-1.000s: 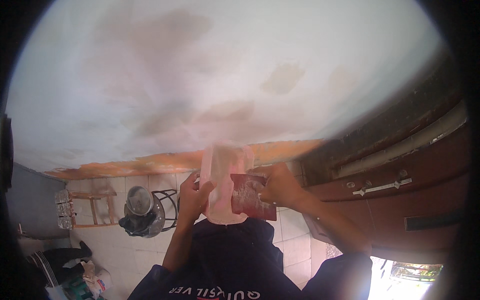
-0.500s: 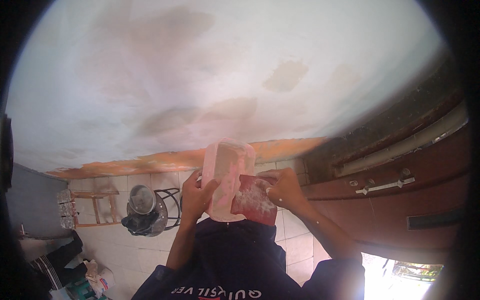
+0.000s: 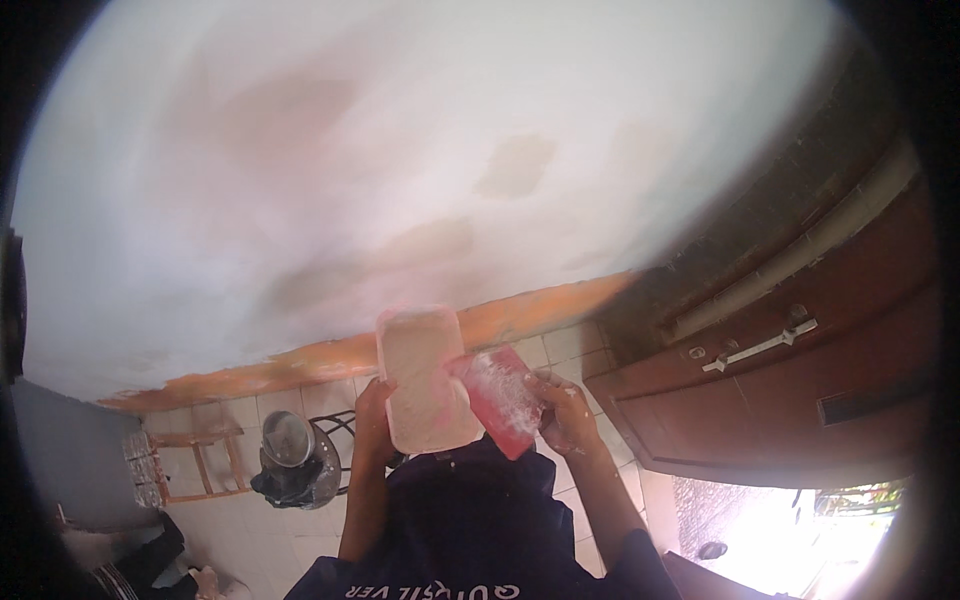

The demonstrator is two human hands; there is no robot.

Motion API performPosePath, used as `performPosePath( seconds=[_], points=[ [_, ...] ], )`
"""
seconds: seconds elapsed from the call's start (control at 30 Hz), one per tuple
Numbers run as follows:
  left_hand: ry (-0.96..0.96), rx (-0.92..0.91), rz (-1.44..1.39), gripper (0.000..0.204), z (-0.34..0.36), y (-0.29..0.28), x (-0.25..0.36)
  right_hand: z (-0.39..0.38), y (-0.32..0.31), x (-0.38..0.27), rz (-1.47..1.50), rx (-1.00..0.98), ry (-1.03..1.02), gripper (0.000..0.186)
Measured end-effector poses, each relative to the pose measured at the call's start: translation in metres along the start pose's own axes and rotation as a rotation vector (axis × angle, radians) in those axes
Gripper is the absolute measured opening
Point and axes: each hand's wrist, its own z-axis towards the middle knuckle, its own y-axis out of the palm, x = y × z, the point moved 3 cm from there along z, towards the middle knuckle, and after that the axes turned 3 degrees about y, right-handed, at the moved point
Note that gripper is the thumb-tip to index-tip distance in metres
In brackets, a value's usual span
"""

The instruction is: The person applies plaster to a wall using a putty knife and a plastic container.

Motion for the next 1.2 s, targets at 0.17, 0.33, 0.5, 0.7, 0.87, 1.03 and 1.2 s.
performPosePath(
  seconds=[0.17, 0.33, 0.5, 0.7, 0.87, 1.03, 1.2],
  points=[
    [-0.061, -0.077, -0.087, 0.038, 0.007, -0.003, -0.032, -0.008, -0.014, 0.013, 0.148, 0.019, -0.131, 0.028],
    [-0.269, -0.037, -0.423, 0.04, 0.015, 0.001, -0.057, 0.011, -0.045, 0.008, 0.133, 0.014, -0.21, 0.039],
    [-0.272, 0.032, -0.465, 0.04, 0.02, 0.011, -0.084, 0.071, -0.115, -0.002, 0.081, 0.131, -0.131, 0.029],
    [-0.267, 0.079, -0.529, 0.05, 0.017, 0.057, -0.085, 0.156, -0.181, -0.017, 0.094, 0.207, -0.115, 0.039],
    [-0.268, 0.159, -0.504, 0.049, 0.019, 0.08, -0.093, 0.225, -0.193, -0.02, 0.107, 0.194, 0.022, 0.035],
    [-0.194, 0.256, -0.468, 0.05, 0.007, 0.101, -0.079, 0.267, -0.193, -0.039, 0.099, 0.111, 0.004, 0.035],
    [-0.161, 0.321, -0.437, 0.052, -0.003, 0.108, -0.078, 0.281, -0.177, -0.053, 0.05, 0.073, -0.053, 0.022]
  ],
)
